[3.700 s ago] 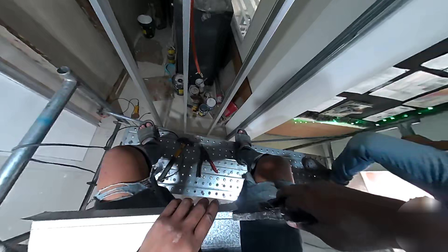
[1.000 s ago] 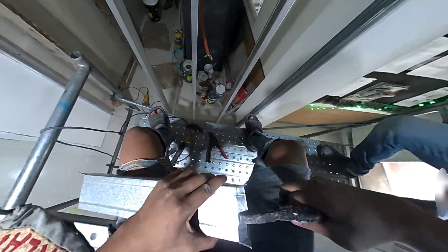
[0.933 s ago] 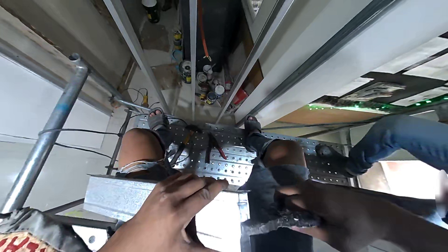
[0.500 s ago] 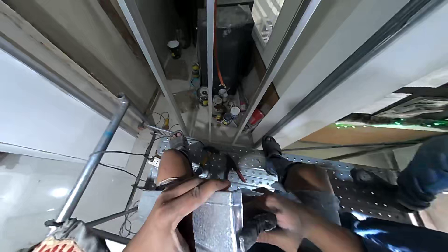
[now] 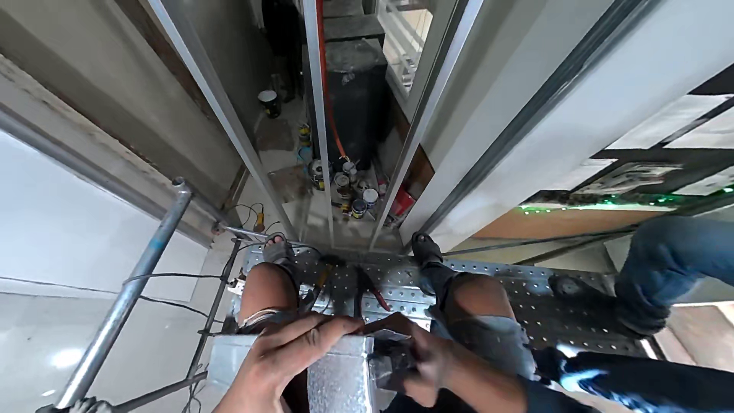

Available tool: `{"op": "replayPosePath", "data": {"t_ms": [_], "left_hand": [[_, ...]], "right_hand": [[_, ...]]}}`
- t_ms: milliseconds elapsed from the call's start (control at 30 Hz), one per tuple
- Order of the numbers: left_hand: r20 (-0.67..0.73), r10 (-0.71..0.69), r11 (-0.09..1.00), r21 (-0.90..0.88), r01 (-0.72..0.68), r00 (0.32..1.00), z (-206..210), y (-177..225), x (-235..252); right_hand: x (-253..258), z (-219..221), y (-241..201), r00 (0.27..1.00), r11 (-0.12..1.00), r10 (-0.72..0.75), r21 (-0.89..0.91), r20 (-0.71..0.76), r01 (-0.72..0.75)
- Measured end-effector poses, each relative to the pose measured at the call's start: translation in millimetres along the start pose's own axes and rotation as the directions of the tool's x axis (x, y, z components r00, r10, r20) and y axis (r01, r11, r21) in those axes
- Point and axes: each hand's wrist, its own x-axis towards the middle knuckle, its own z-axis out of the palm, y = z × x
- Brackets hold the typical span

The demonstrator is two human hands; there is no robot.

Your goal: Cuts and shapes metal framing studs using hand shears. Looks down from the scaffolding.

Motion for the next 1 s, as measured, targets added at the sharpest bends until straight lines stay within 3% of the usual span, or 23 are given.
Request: {"op": "replayPosePath", "data": {"t_ms": [67, 133, 333, 533, 767, 867, 1000], "left_hand": [[-0.015, -0.009, 1.0, -0.007, 0.009, 1.0, -2, 2, 0], [-0.018, -0.015, 1.0, -0.014, 0.015, 1.0, -7, 1, 0], [-0.002, -0.005, 1.0, 0.004, 0.005, 1.0, -9, -2, 5], [0.068, -0.022, 1.0, 0.003, 0.022, 0.997, -3, -2, 7], [0.076, -0.01, 1.0, -0.004, 0.01, 0.997, -4, 1, 6], [0.035, -0.019, 1.0, 0.013, 0.019, 0.999, -1, 7, 6], [0.003, -0.03, 0.999, 0.016, 0.03, 1.0, -2, 6, 7]], "right_hand": [[10, 15, 14, 0.996, 0.991, -0.079, 0.104, -0.032, 0.082], [18, 15, 11, 0.998, 0.991, -0.064, 0.117, -0.006, 0.065], [8, -46, -36, 0.933, 0.968, 0.249, -0.108, 0.258, -0.229], [-17, -58, -53, 0.852, 0.941, 0.322, -0.238, 0.412, -0.241], [-17, -41, -50, 0.893, 0.968, 0.221, -0.196, 0.391, -0.154], [-19, -14, -25, 0.965, 0.997, 0.049, -0.066, 0.258, -0.033], [-6, 5, 4, 0.98, 0.993, -0.112, 0.039, 0.165, 0.107]]}}
